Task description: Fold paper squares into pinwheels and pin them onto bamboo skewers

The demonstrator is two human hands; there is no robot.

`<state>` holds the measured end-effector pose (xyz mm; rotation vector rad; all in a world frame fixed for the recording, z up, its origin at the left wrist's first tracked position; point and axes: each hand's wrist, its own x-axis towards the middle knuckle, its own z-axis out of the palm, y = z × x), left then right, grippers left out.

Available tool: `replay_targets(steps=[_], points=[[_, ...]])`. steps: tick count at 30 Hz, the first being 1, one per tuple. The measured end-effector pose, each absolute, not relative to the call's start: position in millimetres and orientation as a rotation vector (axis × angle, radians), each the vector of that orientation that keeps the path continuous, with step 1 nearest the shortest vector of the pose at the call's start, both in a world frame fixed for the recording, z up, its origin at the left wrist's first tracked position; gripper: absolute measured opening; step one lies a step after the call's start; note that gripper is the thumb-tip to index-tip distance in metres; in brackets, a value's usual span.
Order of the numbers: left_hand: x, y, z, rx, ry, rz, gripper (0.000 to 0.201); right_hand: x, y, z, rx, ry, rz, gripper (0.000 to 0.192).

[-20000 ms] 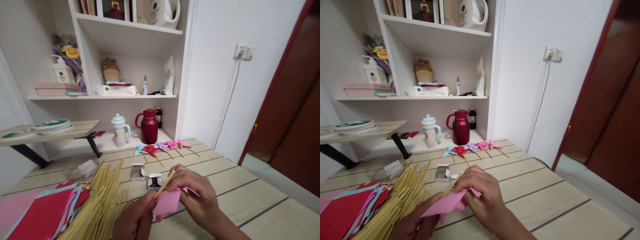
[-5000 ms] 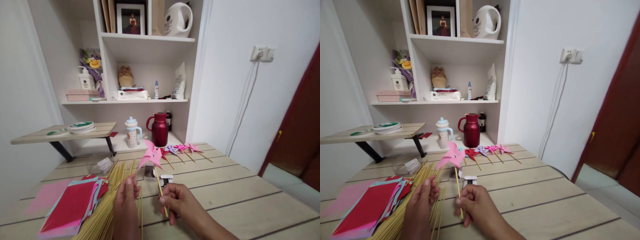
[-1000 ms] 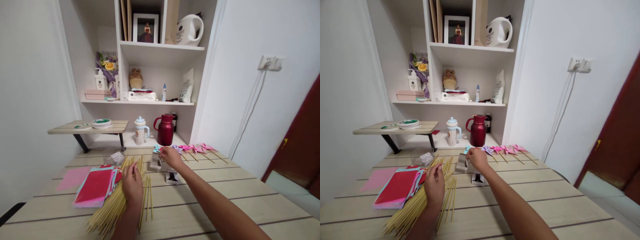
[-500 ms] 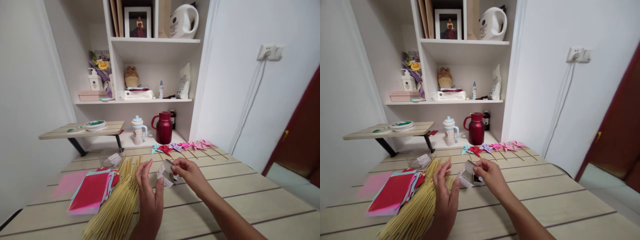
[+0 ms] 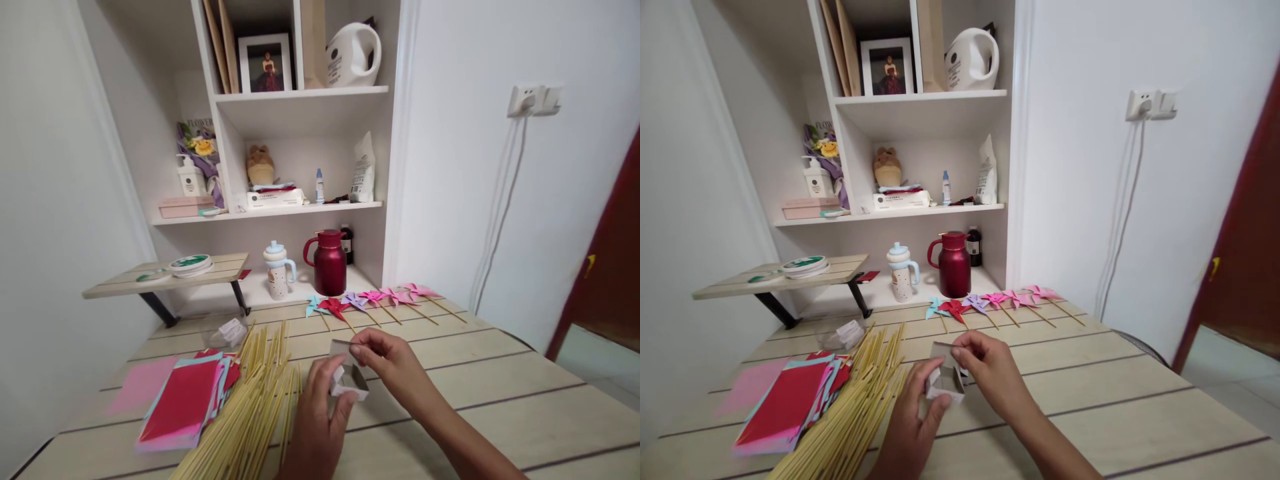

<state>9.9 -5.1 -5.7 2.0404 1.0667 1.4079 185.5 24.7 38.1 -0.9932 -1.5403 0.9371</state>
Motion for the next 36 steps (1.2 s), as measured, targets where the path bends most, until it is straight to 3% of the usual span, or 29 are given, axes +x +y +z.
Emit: replay_targets(steps=[15, 20, 22, 26, 30, 36], points=[[15.1, -8.2, -5.2, 1.892, 1.099, 1.532, 0.03, 177.6, 18.0, 39.5, -0.982, -1.418, 0.921, 0.022], [18.8, -2.0, -10.8, 1.514, 0.965, 1.569, 0.035, 177.1, 14.2, 39.5, -0.789, -1.377, 0.986, 0.032], [18.9, 1.9, -9.4, 1.361, 0.943, 1.617, 0.038, 175.7, 9.8, 42.1, -0.722, -1.407, 1.01, 0.026], [14.6, 5.6, -1.5, 1.246, 0.915, 1.73, 0.044, 170.8, 2.0, 45.9, -0.791, -1.694, 0.837, 0.015], [11.2, 2.5, 3.3, 1.262, 0.939, 1.789, 0.041, 165.9, 0.8, 43.9, -0.849, -1.828, 0.737, 0.027], [12.5, -0.5, 2.3, 1.316, 0.957, 1.741, 0.035, 167.4, 2.3, 41.7, -0.869, -1.772, 0.679, 0.021]])
